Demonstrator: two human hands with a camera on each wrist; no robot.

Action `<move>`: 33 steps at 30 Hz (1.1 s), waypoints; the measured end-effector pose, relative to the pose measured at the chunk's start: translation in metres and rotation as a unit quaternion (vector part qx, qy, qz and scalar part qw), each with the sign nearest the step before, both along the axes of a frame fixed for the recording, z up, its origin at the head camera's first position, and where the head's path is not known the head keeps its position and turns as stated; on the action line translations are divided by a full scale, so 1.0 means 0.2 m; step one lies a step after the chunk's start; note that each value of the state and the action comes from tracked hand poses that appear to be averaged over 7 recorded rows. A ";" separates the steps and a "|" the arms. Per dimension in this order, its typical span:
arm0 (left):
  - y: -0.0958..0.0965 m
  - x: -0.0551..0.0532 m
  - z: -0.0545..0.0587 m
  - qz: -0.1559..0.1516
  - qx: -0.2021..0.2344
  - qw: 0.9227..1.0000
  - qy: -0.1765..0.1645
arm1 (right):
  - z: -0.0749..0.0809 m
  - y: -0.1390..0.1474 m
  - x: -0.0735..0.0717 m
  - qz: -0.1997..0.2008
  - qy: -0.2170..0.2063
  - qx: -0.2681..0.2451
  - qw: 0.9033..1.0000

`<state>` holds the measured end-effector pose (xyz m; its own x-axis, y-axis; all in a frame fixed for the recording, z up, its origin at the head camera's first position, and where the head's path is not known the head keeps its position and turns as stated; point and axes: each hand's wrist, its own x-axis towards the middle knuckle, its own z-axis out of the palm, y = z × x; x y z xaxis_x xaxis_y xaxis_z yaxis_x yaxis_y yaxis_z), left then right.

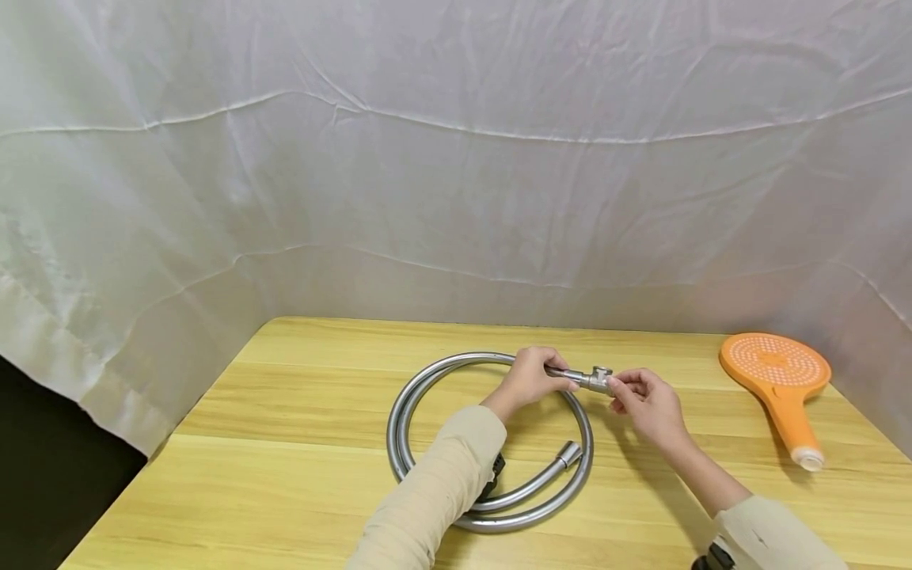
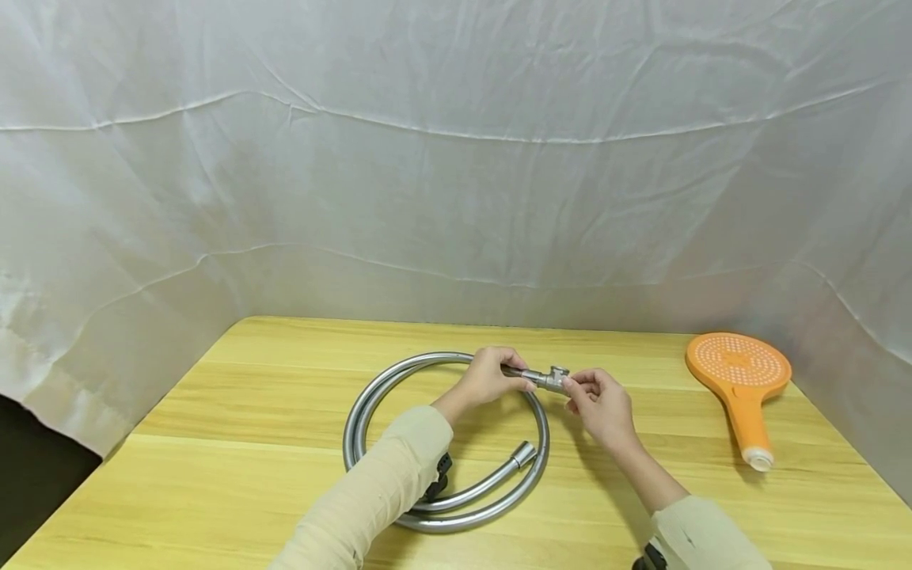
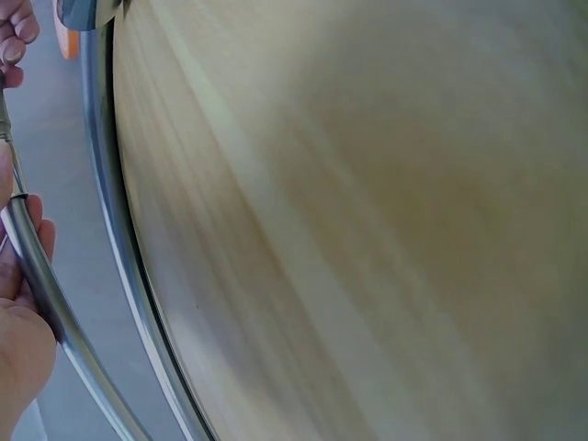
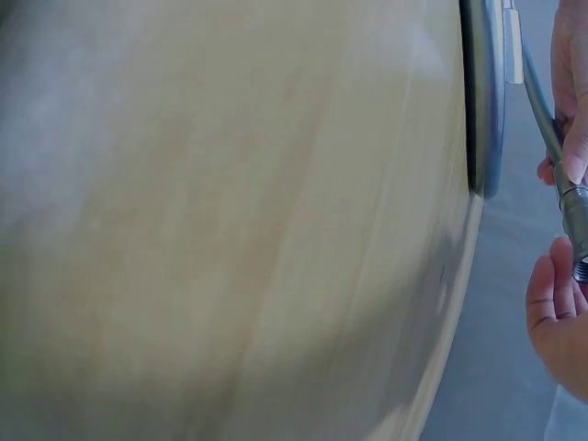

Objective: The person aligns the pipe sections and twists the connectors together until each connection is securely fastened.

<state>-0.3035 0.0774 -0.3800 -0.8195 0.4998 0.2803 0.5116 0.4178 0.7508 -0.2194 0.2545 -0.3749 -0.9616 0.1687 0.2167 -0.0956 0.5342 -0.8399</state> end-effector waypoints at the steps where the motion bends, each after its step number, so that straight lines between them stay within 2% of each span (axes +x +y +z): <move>1: 0.00 0.00 0.00 0.000 0.001 1.000 -0.001 | 0.00 0.00 0.00 0.000 0.004 -0.003 1.000; 7: 0.00 0.00 0.00 0.001 -0.004 1.000 0.006 | 0.00 0.00 0.01 0.019 0.025 -0.014 0.999; 14: 0.00 0.00 0.01 0.002 -0.002 1.000 0.007 | -0.01 0.03 0.02 0.039 0.038 0.008 0.998; 19: 0.00 0.00 0.01 -0.001 0.003 1.000 0.008 | -0.02 0.03 0.02 0.053 0.052 0.005 0.997; 33: 0.00 -0.01 0.00 -0.001 0.002 1.000 0.018 | -0.01 0.02 0.03 0.043 0.058 0.016 0.997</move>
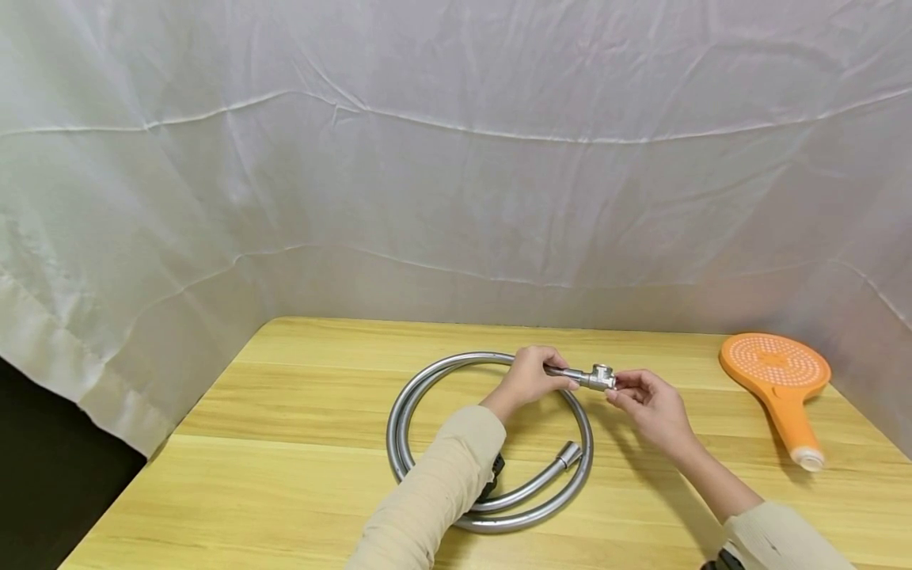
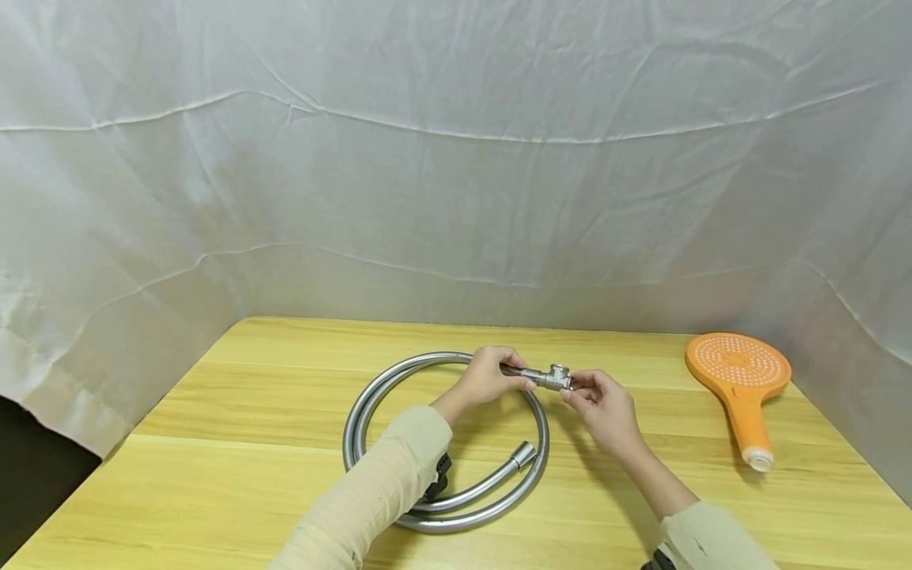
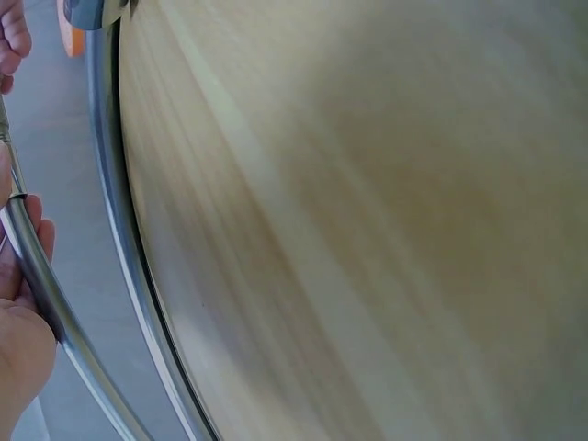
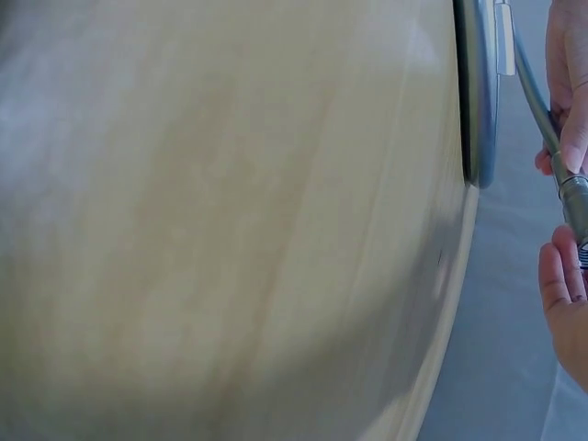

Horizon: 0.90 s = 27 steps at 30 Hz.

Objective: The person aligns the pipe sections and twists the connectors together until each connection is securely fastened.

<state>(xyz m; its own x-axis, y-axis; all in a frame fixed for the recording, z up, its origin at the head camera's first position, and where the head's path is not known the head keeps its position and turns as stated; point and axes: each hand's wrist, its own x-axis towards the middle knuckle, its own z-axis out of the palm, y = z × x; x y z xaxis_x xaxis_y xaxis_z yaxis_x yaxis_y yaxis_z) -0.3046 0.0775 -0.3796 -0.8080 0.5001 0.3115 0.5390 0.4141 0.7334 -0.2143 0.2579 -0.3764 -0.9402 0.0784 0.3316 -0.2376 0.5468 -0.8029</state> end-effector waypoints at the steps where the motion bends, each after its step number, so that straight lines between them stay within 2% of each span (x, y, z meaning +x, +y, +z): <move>1: 0.00 0.00 0.00 0.001 0.000 1.000 0.001 | 0.00 0.00 0.00 0.000 -0.002 -0.001 1.000; 7: 0.00 0.00 0.00 0.001 0.001 1.000 0.001 | 0.00 0.00 0.00 0.005 -0.007 -0.019 1.000; 15: 0.00 0.01 0.01 0.001 0.004 1.000 -0.012 | 0.00 -0.01 0.00 -0.012 -0.018 -0.020 1.000; 27: -0.01 0.01 0.01 -0.002 0.011 1.000 -0.019 | 0.01 -0.01 -0.01 -0.015 -0.038 -0.060 0.997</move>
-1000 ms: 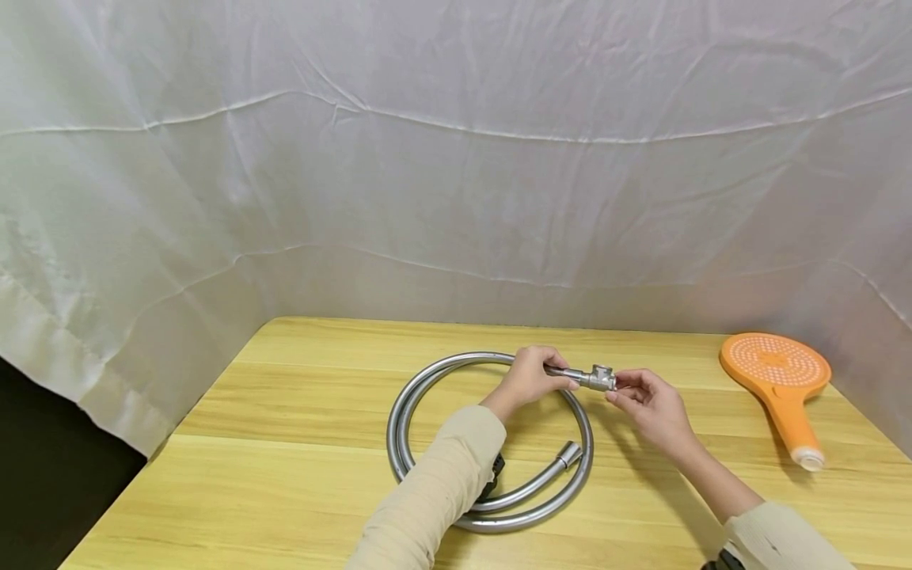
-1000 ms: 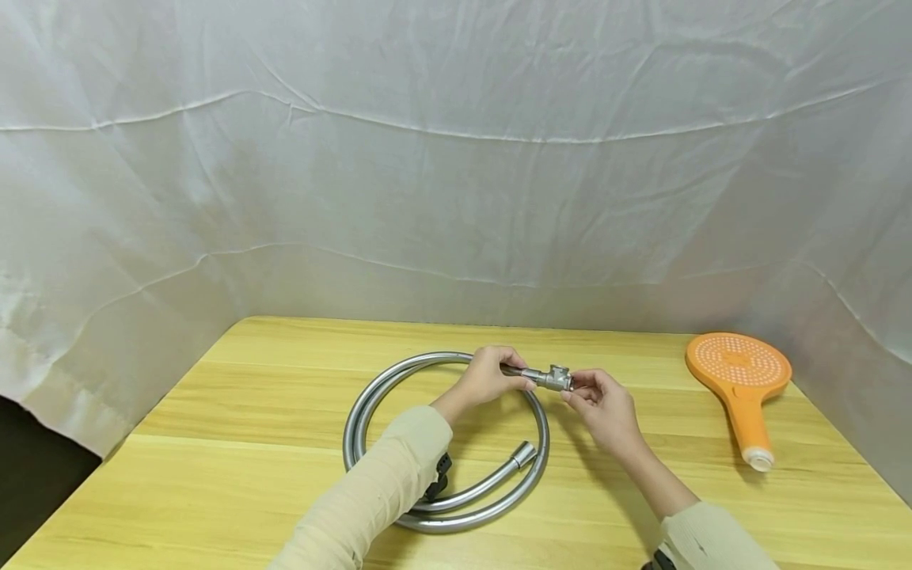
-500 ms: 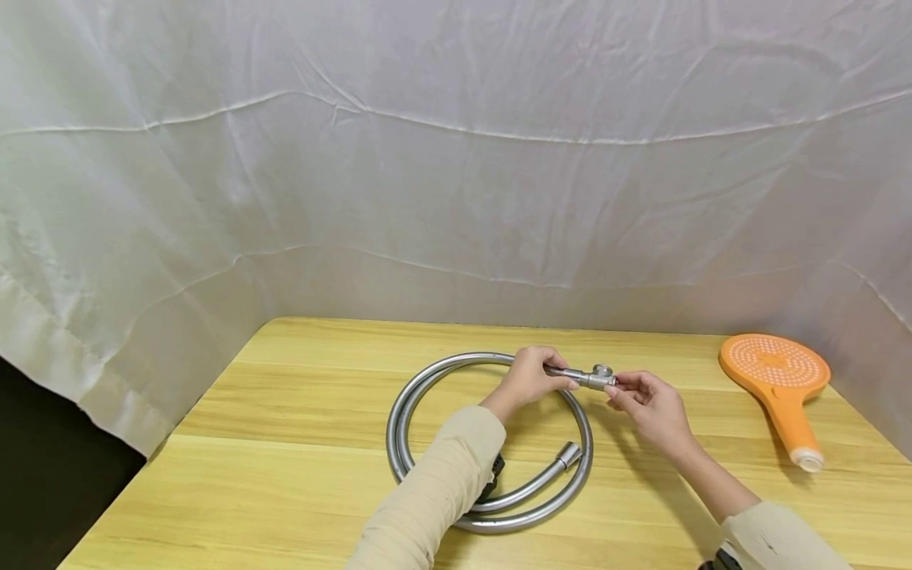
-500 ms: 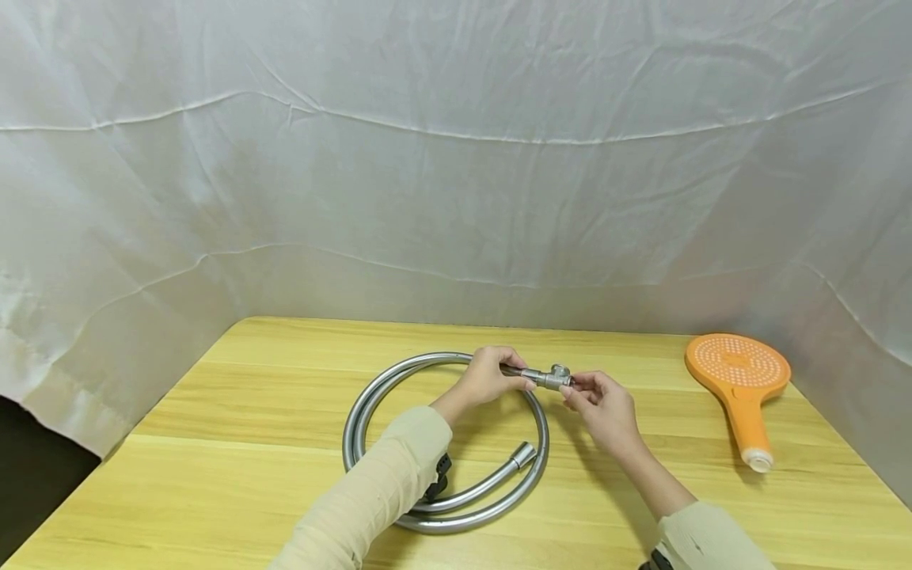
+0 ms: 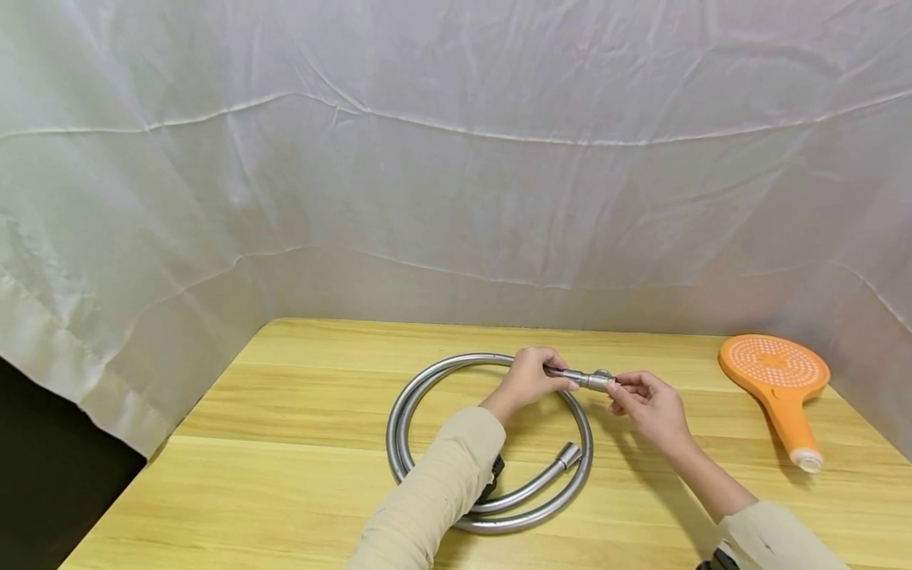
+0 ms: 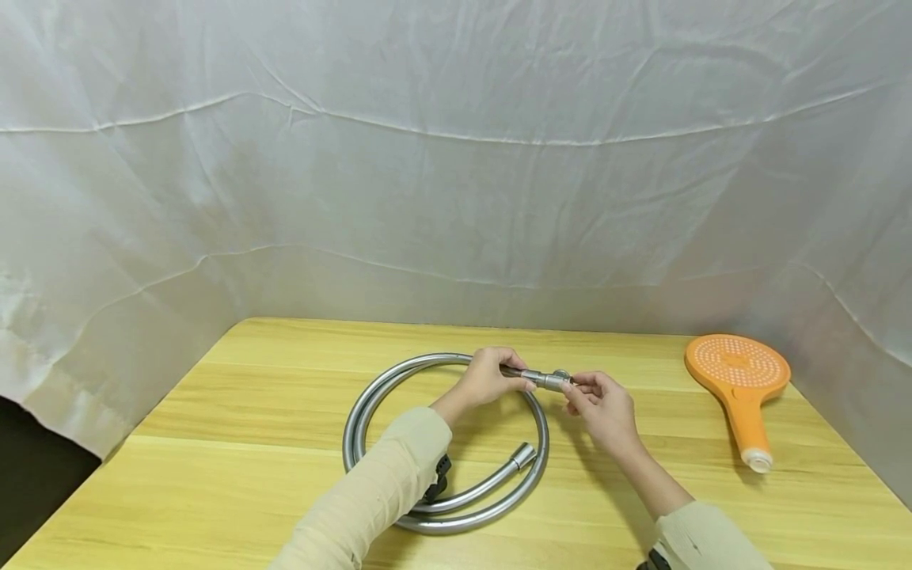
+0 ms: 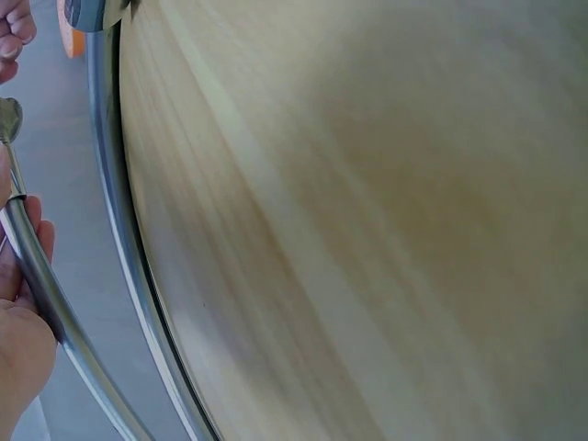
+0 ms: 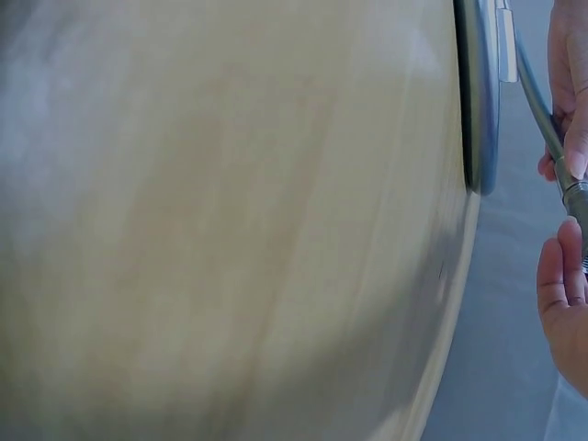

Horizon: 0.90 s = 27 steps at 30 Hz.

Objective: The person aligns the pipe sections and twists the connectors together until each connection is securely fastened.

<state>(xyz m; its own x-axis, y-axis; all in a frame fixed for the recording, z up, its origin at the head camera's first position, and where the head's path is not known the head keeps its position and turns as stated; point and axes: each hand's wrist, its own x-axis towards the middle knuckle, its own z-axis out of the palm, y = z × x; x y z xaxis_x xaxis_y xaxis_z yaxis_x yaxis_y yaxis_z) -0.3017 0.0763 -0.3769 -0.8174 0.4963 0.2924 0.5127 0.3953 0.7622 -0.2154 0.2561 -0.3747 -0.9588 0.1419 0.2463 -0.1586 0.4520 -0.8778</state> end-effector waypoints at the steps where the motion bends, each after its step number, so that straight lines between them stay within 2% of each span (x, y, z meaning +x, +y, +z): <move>1: 0.00 0.00 0.00 0.000 -0.001 1.000 0.001 | 0.00 0.00 0.00 -0.002 -0.003 -0.001 1.000; 15: 0.00 0.00 0.00 0.002 -0.011 1.000 0.010 | 0.01 -0.01 -0.01 -0.020 -0.047 0.003 0.999; 27: 0.00 -0.01 -0.01 0.000 -0.010 1.000 0.007 | -0.01 0.00 0.00 0.013 -0.003 0.002 1.000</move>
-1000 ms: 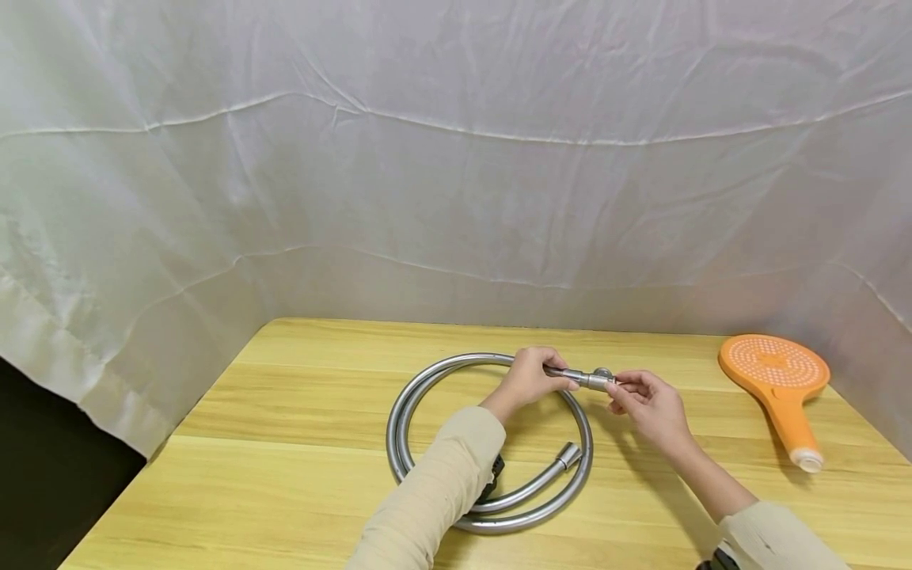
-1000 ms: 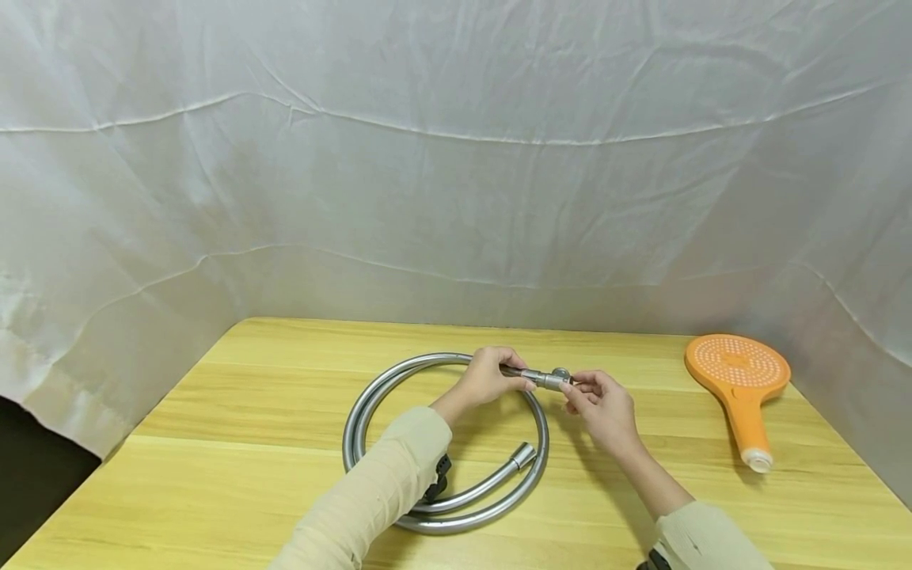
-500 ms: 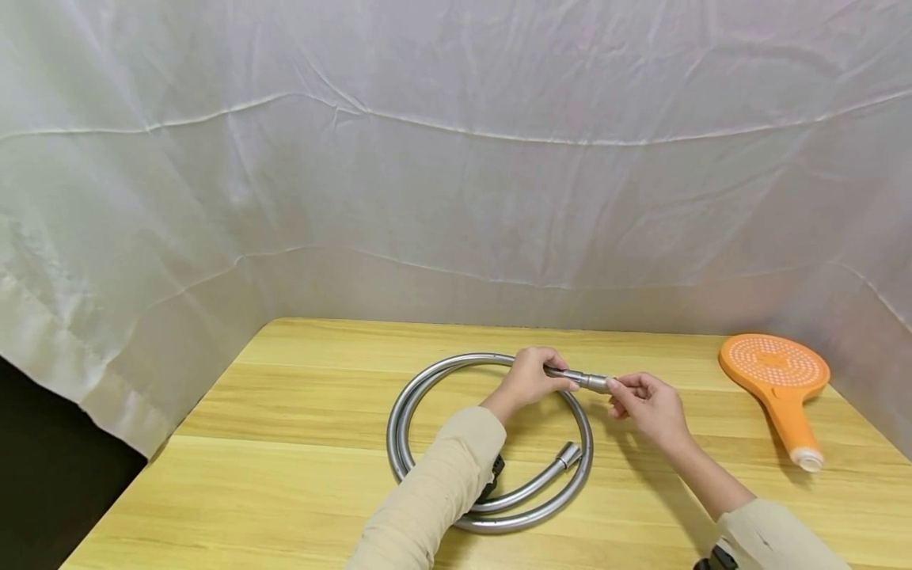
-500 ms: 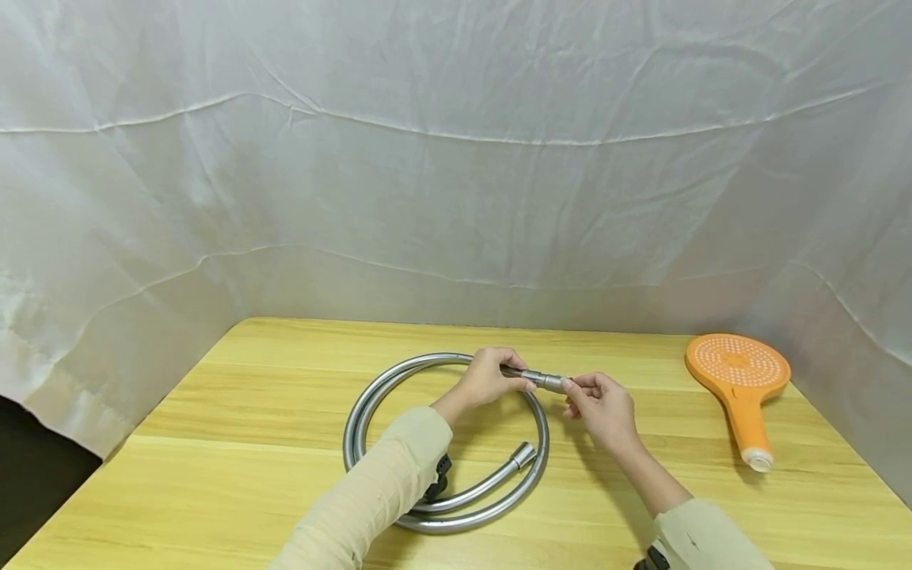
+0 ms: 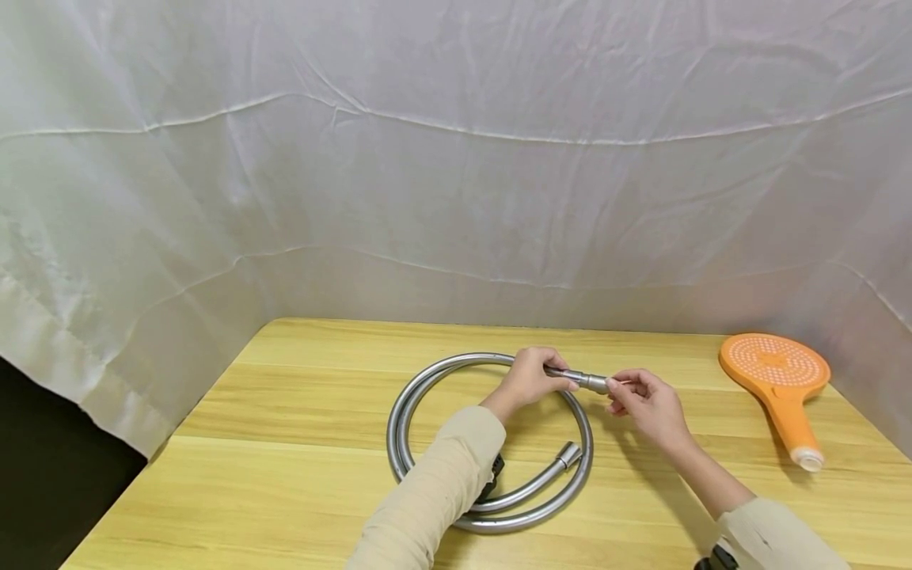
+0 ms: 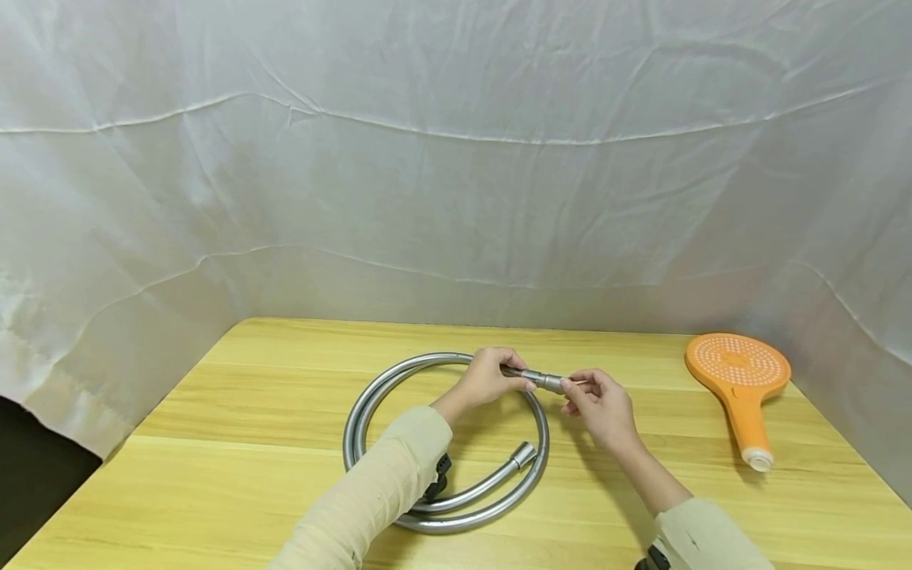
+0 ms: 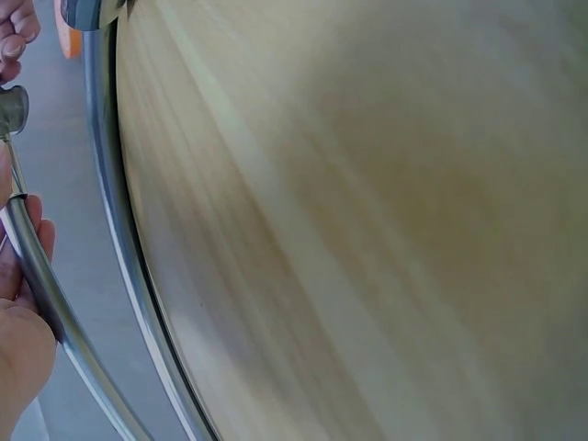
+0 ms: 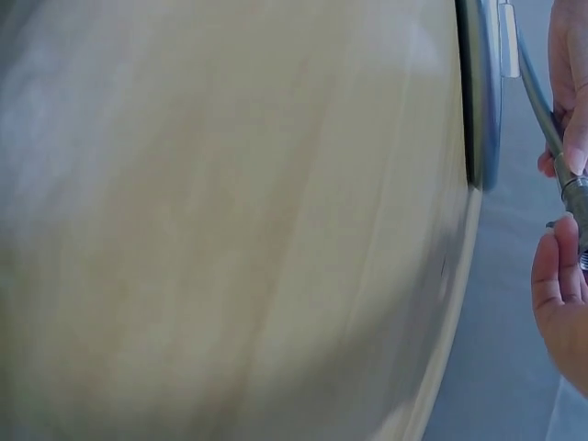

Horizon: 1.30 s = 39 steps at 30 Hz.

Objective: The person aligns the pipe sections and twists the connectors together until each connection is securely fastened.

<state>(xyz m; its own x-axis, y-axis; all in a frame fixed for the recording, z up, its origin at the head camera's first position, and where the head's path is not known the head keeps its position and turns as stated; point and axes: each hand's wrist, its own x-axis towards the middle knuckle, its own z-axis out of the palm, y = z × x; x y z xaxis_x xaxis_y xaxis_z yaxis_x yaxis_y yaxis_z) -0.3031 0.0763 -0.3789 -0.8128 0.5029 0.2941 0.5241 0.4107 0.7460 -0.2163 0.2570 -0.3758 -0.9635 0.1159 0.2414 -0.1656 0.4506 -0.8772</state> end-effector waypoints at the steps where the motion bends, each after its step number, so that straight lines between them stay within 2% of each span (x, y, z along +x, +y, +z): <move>1: 0.00 0.00 0.00 0.000 0.001 1.000 -0.002 | 0.00 0.00 0.00 0.005 0.003 -0.003 1.000; 4: 0.00 0.00 0.01 0.000 0.011 1.000 -0.006 | 0.00 0.01 0.00 0.025 0.013 0.001 1.000; 8: 0.00 0.00 0.01 0.002 0.014 1.000 -0.004 | -0.01 0.01 0.00 0.043 0.048 0.035 0.997; 12: 0.00 0.00 0.01 0.002 0.008 1.000 0.001 | -0.02 0.01 0.00 0.044 0.079 0.059 0.994; 22: 0.00 0.01 0.01 -0.004 0.007 1.000 0.009 | -0.02 0.02 0.01 -0.007 0.102 0.151 0.983; 32: -0.01 0.01 0.00 -0.007 0.024 1.000 -0.006 | -0.01 0.01 0.01 -0.020 0.092 0.141 0.986; 39: 0.00 0.00 0.00 -0.005 0.017 1.000 -0.009 | -0.01 0.01 0.01 -0.020 0.091 0.134 0.987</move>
<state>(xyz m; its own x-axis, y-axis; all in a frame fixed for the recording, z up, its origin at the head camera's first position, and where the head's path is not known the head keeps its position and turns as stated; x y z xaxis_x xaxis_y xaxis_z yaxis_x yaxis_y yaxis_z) -0.3025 0.0755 -0.3786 -0.8131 0.5003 0.2975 0.5148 0.3797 0.7686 -0.2153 0.2581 -0.3784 -0.8974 0.0616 0.4369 -0.2868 0.6711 -0.6836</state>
